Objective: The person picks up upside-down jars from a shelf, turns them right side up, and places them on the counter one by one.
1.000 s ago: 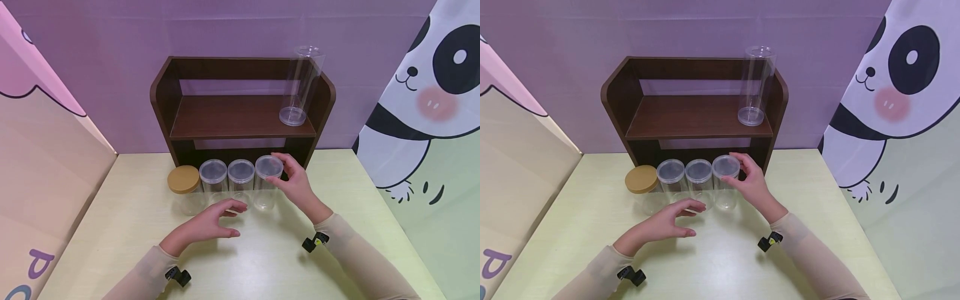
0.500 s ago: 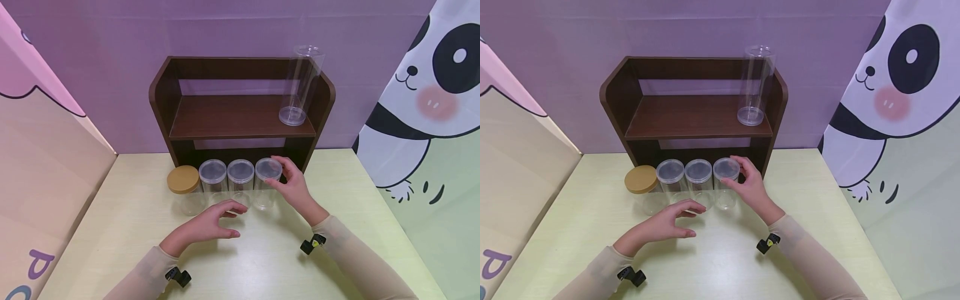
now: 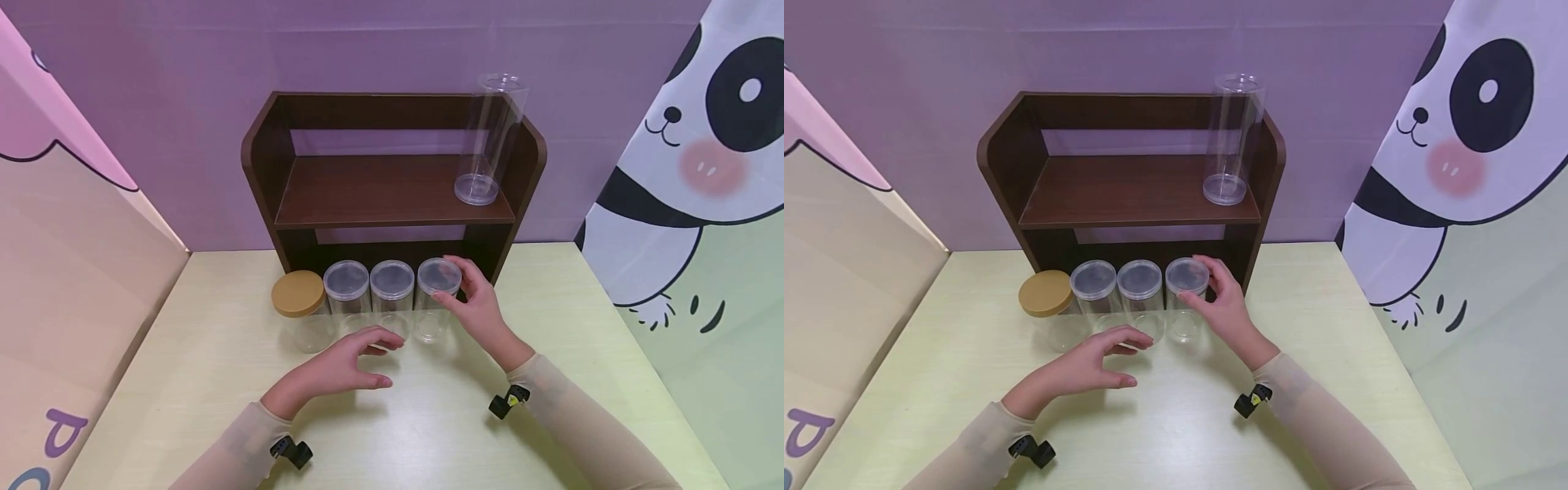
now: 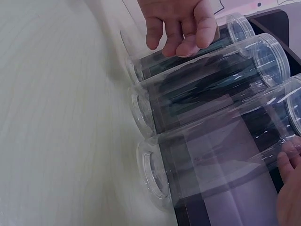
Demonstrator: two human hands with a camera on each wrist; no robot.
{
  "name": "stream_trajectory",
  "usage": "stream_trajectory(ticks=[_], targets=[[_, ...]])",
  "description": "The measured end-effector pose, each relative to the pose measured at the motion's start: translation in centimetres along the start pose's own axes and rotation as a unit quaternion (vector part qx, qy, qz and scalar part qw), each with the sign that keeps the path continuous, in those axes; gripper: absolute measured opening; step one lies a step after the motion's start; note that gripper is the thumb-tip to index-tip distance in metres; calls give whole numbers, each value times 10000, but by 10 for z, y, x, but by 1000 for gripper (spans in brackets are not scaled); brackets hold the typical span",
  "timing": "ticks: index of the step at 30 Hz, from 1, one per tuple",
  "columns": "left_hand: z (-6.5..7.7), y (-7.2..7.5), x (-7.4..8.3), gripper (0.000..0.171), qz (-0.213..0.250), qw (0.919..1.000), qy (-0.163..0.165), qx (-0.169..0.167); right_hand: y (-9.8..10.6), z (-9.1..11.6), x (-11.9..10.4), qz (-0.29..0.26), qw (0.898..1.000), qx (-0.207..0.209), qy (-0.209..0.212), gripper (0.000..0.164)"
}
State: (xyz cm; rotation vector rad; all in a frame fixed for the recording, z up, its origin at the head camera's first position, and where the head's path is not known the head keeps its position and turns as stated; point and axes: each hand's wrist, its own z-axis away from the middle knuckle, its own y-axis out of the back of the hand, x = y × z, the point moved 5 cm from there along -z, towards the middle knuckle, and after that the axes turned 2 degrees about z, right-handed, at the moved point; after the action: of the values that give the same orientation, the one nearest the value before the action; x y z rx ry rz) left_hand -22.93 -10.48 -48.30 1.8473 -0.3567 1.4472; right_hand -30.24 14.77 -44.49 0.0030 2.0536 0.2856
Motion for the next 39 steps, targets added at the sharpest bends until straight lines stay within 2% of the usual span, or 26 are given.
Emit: stream_trajectory(ticks=[17, 24, 29, 34, 39], targets=[[1, 1, 0, 63, -46, 10000, -10, -28, 1, 0, 0, 109, 9999, -27, 44, 67], [0, 1, 3, 60, -85, 9999, -104, -10, 4, 1, -4, 492, 9986, -144, -140, 74], [0, 2, 3, 59, -141, 9998, -133, 40, 11, -1, -18, 567, 9980, -64, 286, 76], [-1, 3, 5, 60, -142, 9998, -144, 63, 19, -3, -35, 658, 9937, -77, 901, 70], [-1, 4, 8, 60, -144, 9996, -248, 56, 27, -1, -51, 779, 9897, -80, 1196, 61]])
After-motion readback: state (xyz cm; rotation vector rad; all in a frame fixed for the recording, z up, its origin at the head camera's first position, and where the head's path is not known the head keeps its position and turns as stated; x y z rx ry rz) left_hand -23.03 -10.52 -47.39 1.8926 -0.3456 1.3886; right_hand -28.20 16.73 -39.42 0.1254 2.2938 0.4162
